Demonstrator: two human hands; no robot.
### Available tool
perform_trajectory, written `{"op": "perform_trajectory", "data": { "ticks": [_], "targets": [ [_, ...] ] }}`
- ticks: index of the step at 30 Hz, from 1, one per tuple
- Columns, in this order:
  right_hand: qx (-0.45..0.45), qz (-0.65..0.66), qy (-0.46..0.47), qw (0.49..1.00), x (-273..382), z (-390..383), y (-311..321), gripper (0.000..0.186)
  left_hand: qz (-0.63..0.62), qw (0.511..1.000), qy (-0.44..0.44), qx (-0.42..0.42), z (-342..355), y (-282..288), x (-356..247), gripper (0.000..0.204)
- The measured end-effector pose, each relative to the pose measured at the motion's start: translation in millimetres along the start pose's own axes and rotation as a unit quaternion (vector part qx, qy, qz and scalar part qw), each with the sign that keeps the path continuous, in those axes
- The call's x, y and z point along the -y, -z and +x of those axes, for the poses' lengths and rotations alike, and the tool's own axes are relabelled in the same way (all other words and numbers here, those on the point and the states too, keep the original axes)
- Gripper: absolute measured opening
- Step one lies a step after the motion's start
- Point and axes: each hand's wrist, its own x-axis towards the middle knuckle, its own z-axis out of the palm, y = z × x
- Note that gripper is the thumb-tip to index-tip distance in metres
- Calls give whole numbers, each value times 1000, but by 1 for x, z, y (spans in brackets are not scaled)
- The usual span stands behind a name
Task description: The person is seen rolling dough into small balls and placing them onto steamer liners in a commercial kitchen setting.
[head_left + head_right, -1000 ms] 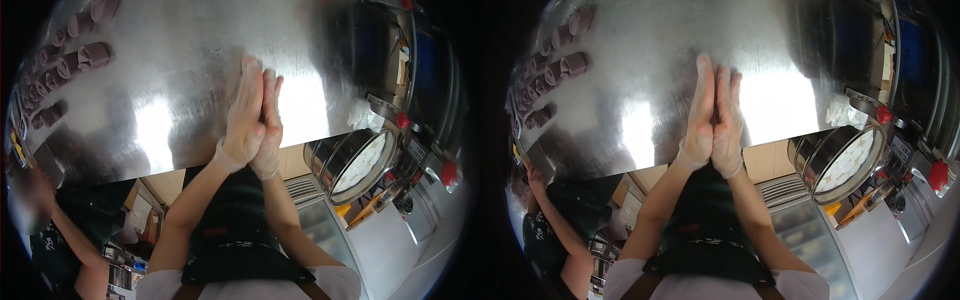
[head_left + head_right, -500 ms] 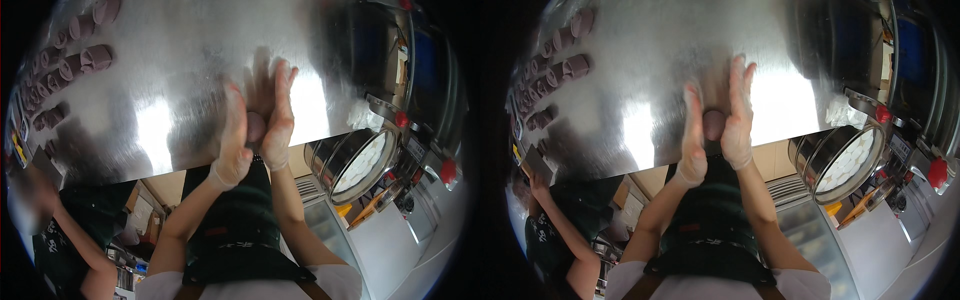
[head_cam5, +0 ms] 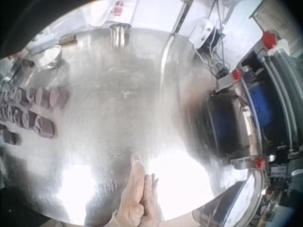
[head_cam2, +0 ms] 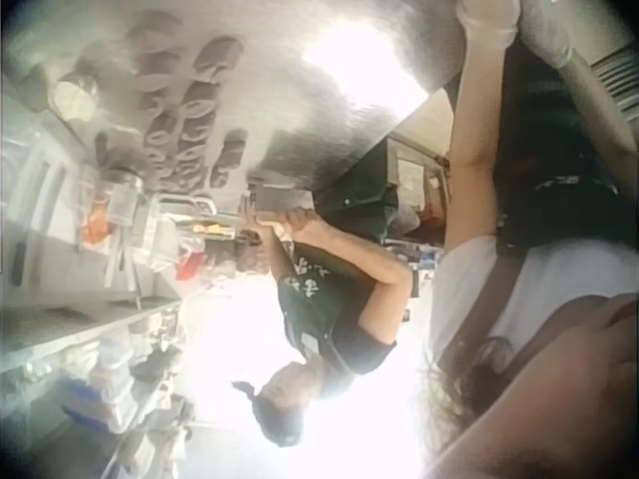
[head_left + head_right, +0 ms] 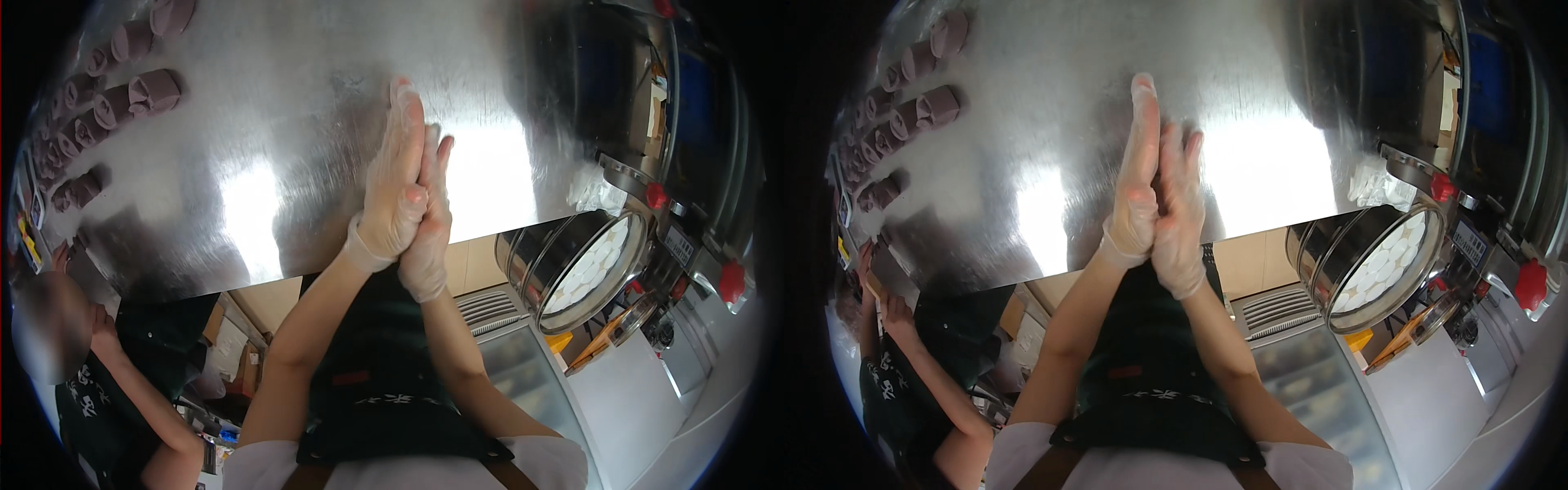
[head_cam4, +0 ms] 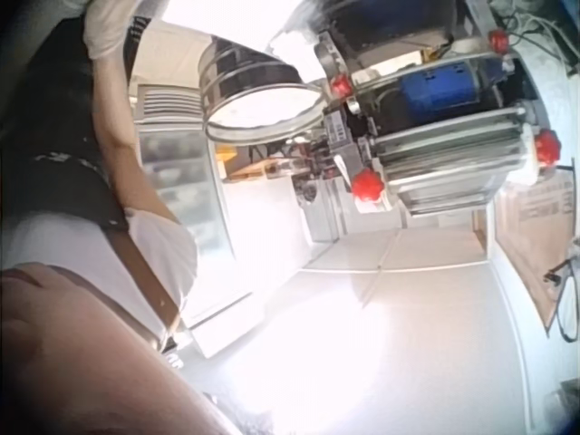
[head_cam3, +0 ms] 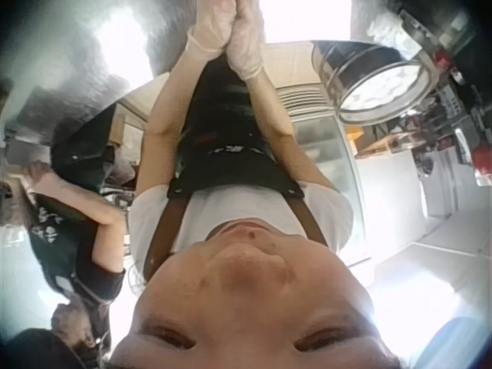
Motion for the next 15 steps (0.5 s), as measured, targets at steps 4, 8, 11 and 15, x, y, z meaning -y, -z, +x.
{"op": "perform_trajectory", "data": {
  "ticks": [4,8,11,15],
  "targets": [
    [20,-13,100,995,-14,20,2,103,-4,995,98,-1,-40,-16,-25,104],
    [-2,-2,-59,998,-3,-18,-1,100,64,997,-1,-51,-12,5,2,99],
    [14,-70,-181,981,21,-10,-15,97,15,997,72,23,13,-5,-18,110],
    [-4,-9,80,997,-9,16,4,95,30,996,-61,-52,-47,-28,12,102]
  ]
}}
